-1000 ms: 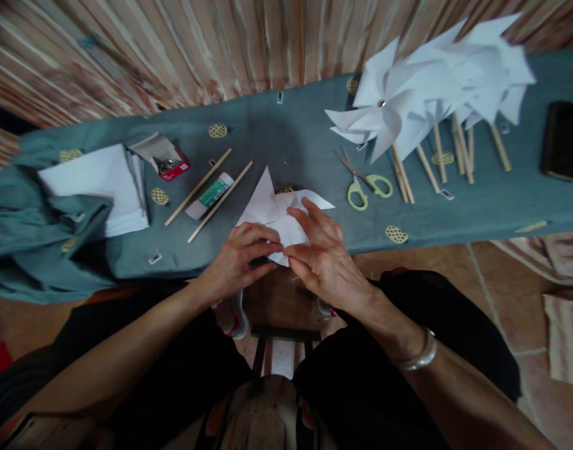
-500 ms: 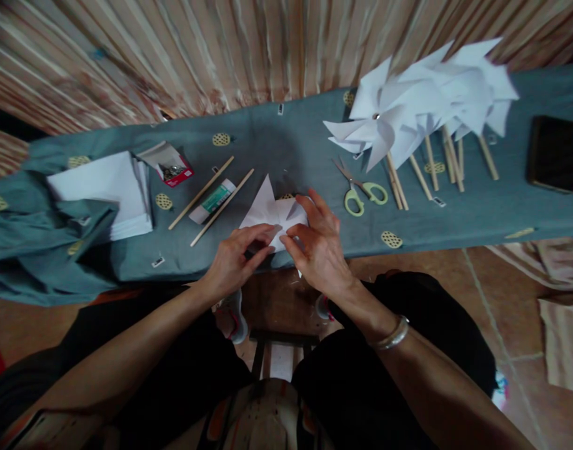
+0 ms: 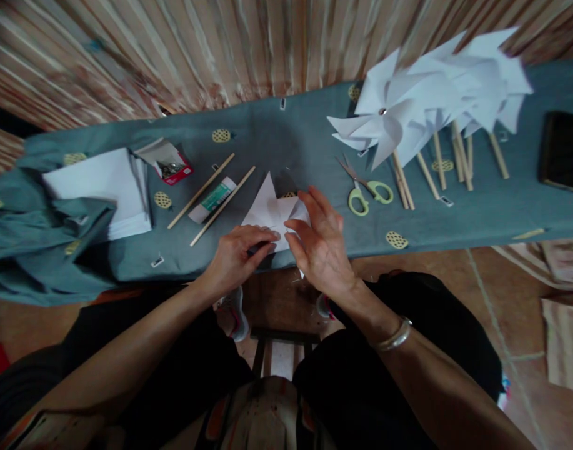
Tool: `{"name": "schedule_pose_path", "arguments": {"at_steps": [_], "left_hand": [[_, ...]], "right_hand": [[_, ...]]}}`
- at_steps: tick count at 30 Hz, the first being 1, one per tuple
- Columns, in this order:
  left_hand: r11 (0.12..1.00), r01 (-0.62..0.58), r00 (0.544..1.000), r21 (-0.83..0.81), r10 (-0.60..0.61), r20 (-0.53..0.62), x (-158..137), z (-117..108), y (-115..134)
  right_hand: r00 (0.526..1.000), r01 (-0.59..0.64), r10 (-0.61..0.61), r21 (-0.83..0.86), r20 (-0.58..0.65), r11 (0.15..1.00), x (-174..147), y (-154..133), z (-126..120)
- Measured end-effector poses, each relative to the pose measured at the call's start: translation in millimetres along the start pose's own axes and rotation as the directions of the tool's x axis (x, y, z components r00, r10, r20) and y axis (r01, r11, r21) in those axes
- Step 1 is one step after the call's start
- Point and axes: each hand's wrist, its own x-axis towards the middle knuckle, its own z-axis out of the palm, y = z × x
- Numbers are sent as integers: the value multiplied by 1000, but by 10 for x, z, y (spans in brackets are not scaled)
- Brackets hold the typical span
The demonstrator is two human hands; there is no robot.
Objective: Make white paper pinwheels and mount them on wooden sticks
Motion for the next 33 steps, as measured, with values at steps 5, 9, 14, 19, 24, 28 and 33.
{"name": "schedule_pose_path", "arguments": {"at_steps": [5,9,14,19,24,28,33], "left_hand": [[1000,-3,1000,4,3,26,22,-17,12],[1000,-19,999,7,19,41,32,-34,23],[1000,-26,998,-14,27,54,42,-55,21],[997,-33,997,-74,38,65,52,-71,-2],[993,-36,997,-109,44,66,68,-67,-11],[997,-31,997,-72,36,71,75,-69,-20],[999,-24,996,-24,26,89,91,-87,-30]], "right_hand": [[999,-12,13,-33,41,999,-11,-42,-13],[996,-34,38,-48,75,998,-21,-62,-8],[996,-24,27,-34,84,999,-27,-52,-7],[996,-36,37,-15,77,999,-35,-34,2],[992,-107,109,-24,62,994,-50,-17,32],[989,-121,124,-32,86,992,-61,-14,43],[985,-141,143,-32,100,990,-66,-17,43]]}}
